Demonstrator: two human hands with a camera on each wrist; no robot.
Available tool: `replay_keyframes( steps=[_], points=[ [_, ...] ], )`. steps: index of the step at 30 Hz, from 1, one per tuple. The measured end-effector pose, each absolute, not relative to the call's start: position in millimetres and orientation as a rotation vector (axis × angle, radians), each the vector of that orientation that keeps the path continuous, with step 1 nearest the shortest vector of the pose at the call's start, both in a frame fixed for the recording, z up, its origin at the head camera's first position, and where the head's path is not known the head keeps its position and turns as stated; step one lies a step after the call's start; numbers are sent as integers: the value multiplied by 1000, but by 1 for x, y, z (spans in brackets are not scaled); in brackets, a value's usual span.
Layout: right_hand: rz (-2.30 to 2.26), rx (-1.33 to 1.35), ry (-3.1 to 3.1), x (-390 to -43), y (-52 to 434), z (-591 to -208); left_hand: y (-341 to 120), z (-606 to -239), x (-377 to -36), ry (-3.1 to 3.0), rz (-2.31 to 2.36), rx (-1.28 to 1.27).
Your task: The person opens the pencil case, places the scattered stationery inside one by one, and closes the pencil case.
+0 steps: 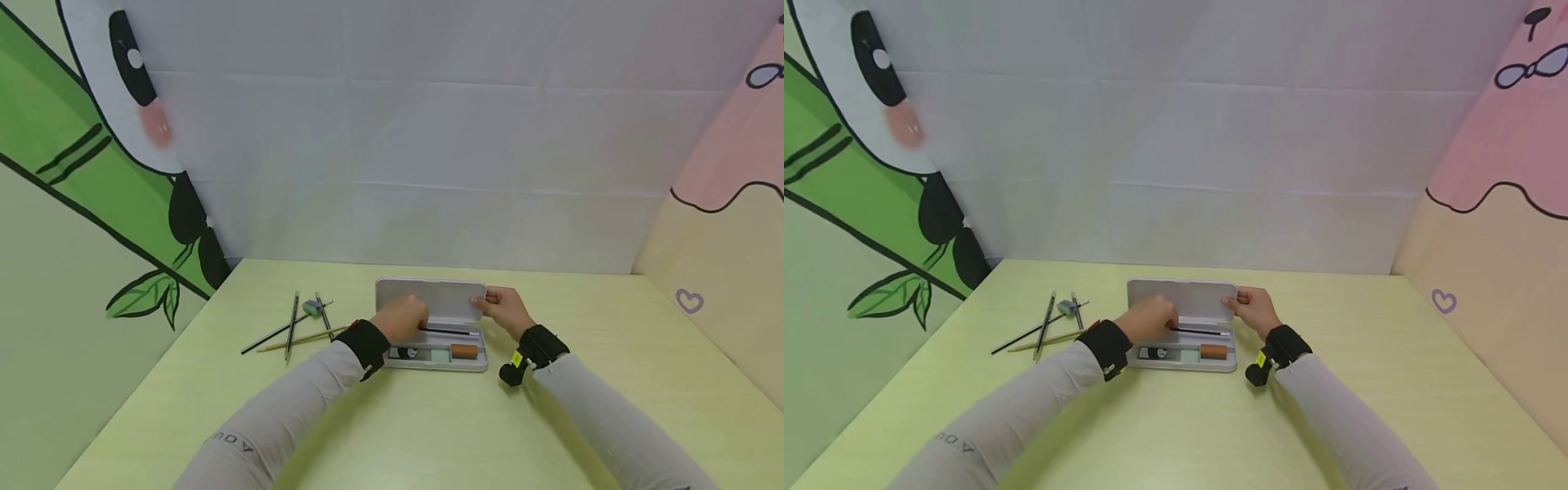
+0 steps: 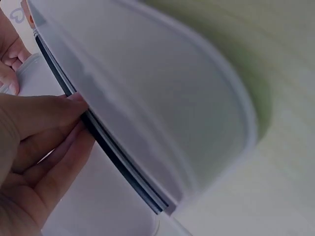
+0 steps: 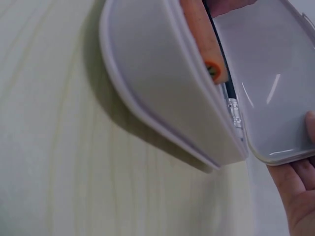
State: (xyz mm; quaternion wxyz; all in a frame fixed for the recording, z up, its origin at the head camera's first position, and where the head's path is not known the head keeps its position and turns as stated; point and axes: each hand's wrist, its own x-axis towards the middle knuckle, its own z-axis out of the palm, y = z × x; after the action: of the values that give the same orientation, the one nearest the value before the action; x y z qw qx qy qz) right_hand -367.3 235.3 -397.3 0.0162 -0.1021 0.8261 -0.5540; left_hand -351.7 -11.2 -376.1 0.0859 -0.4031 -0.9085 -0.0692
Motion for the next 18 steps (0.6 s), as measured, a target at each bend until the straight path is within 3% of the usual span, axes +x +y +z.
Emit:
replay_keyframes(
  steps=[18],
  points=[
    [-1706,-318,2596,-365,235,-395,-4,-381,-346,-2788,-83,-1127]
  ],
)
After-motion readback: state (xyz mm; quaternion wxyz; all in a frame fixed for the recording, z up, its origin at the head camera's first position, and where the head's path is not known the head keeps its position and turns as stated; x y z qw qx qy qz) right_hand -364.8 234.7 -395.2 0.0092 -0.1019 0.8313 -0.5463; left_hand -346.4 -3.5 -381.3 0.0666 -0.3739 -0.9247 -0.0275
